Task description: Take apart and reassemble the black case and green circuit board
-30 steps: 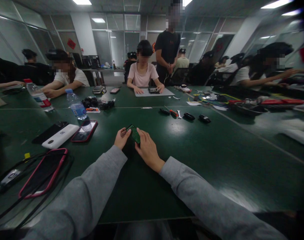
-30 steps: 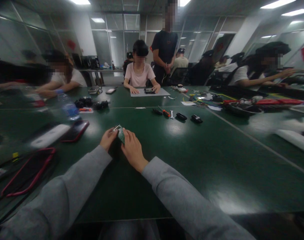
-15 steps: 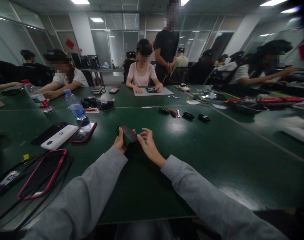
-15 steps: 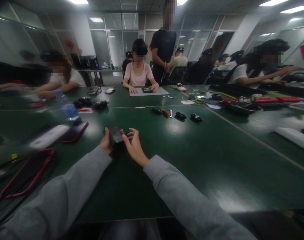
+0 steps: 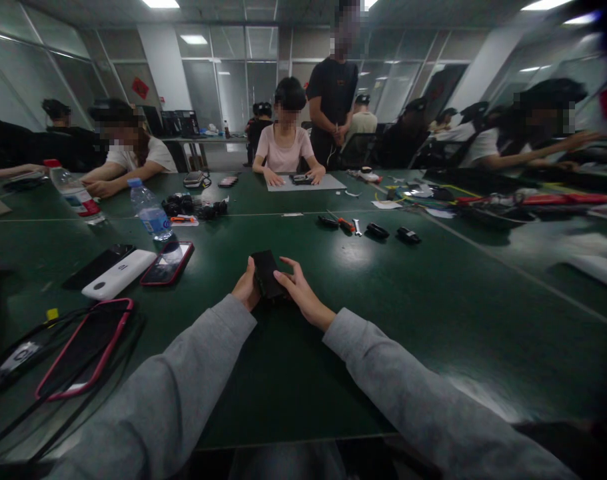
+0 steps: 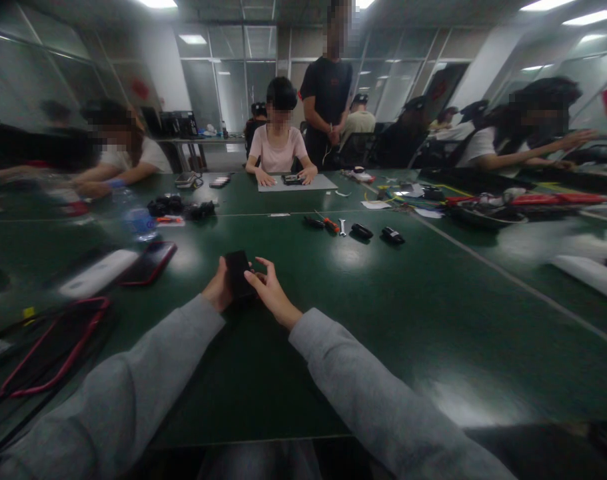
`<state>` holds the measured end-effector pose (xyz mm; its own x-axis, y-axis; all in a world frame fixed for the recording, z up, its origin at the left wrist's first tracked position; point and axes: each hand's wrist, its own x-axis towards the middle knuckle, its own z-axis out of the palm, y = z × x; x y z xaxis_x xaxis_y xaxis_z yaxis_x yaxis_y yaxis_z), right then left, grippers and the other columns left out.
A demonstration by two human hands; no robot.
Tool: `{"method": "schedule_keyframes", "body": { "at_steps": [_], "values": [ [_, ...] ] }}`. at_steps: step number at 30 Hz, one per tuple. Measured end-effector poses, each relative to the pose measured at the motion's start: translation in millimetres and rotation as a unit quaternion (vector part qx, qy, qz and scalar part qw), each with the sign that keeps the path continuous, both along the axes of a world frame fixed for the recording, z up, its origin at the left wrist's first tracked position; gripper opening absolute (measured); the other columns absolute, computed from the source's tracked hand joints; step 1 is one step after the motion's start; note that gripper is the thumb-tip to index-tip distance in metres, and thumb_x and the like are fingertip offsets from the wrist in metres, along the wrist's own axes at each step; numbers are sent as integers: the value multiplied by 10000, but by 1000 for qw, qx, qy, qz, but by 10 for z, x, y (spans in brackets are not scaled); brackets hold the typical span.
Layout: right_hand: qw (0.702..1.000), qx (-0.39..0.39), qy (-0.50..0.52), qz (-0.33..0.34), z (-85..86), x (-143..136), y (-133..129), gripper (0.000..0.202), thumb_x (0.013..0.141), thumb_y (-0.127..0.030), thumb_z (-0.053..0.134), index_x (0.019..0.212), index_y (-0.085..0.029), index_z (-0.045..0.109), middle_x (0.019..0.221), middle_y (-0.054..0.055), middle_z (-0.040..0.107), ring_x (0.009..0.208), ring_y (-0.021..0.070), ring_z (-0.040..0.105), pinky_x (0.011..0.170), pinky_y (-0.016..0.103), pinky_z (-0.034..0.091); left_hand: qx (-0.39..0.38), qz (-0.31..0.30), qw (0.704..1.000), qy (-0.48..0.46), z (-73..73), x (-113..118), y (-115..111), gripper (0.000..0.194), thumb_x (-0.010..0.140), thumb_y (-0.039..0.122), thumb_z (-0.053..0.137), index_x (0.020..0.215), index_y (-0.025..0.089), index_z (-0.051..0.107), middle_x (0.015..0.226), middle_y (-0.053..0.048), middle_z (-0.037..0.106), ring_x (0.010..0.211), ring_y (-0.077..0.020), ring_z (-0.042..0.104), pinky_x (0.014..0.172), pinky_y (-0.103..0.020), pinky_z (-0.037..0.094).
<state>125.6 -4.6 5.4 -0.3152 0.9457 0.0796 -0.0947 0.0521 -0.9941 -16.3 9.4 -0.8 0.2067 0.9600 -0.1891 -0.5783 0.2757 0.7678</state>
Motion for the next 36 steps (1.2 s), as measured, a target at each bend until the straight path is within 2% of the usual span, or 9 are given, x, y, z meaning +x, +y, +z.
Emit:
{"method": "schedule_keyframes", "body": {
  "at_steps": [3,7,12,20,27,29,31,34,36],
  "values": [
    [992,95,-53,-56,-47,0,3,617,840,-423,521,1358,-242,240,910,30,584,808,153,587,689,297,500,-12,0,1000,0,3,-4,12,625,773,652,386,1090,150,579,956,-114,653,901,-215,626,799,-349,500],
    [956,211,-158,-126,-4,34,-36,479,861,-407,495,1305,-249,410,1048,50,579,915,172,567,839,351,464,-20,5,1000,5,-28,17,32,588,775,633,414,1124,181,555,1013,-118,640,936,-221,613,803,-368,502],
    [942,253,-172,-139,76,50,-69,373,879,-373,466,1227,-243,508,1215,32,522,1083,183,507,959,350,396,9,28,999,29,-38,41,11,436,753,490,585,1070,192,558,976,-85,639,850,-186,628,762,-356,520],
    [962,185,-134,-149,-24,89,21,391,893,-418,417,1223,-224,495,996,30,594,854,154,560,822,313,451,5,44,997,68,-6,3,-21,490,644,297,744,1057,211,494,860,-28,639,676,-148,641,624,-327,541],
    [955,177,-70,-226,-104,121,116,363,899,-435,394,1157,-218,528,1124,20,559,1047,162,505,938,301,382,-18,61,997,36,12,-21,-26,451,649,265,744,1024,184,507,871,-49,657,682,-174,655,638,-377,555],
    [958,123,-24,-260,-132,165,193,358,878,-452,424,1124,-219,539,1127,13,556,1047,159,502,899,279,407,-17,58,998,26,18,-40,-26,450,659,265,737,1039,173,514,917,-74,664,723,-193,664,658,-384,554],
    [968,18,42,-249,-141,231,287,355,856,-467,451,1100,-224,534,1049,12,582,916,152,550,735,248,464,-10,46,999,16,23,-65,-24,448,679,282,721,1065,162,526,983,-102,662,782,-214,667,681,-385,553],
    [973,-110,99,-175,-88,364,414,332,859,-440,435,1055,-192,537,846,31,616,658,145,564,505,229,435,-9,34,999,5,30,-100,-14,431,714,308,688,1091,153,549,1034,-118,657,822,-222,663,694,-373,553],
    [975,-154,124,-104,-21,463,464,319,872,-398,409,1056,-175,543,808,54,629,629,152,574,485,234,436,-19,34,999,-7,33,-116,-6,409,734,315,667,1092,149,561,1039,-119,657,831,-216,662,707,-366,552]
  ]
}}
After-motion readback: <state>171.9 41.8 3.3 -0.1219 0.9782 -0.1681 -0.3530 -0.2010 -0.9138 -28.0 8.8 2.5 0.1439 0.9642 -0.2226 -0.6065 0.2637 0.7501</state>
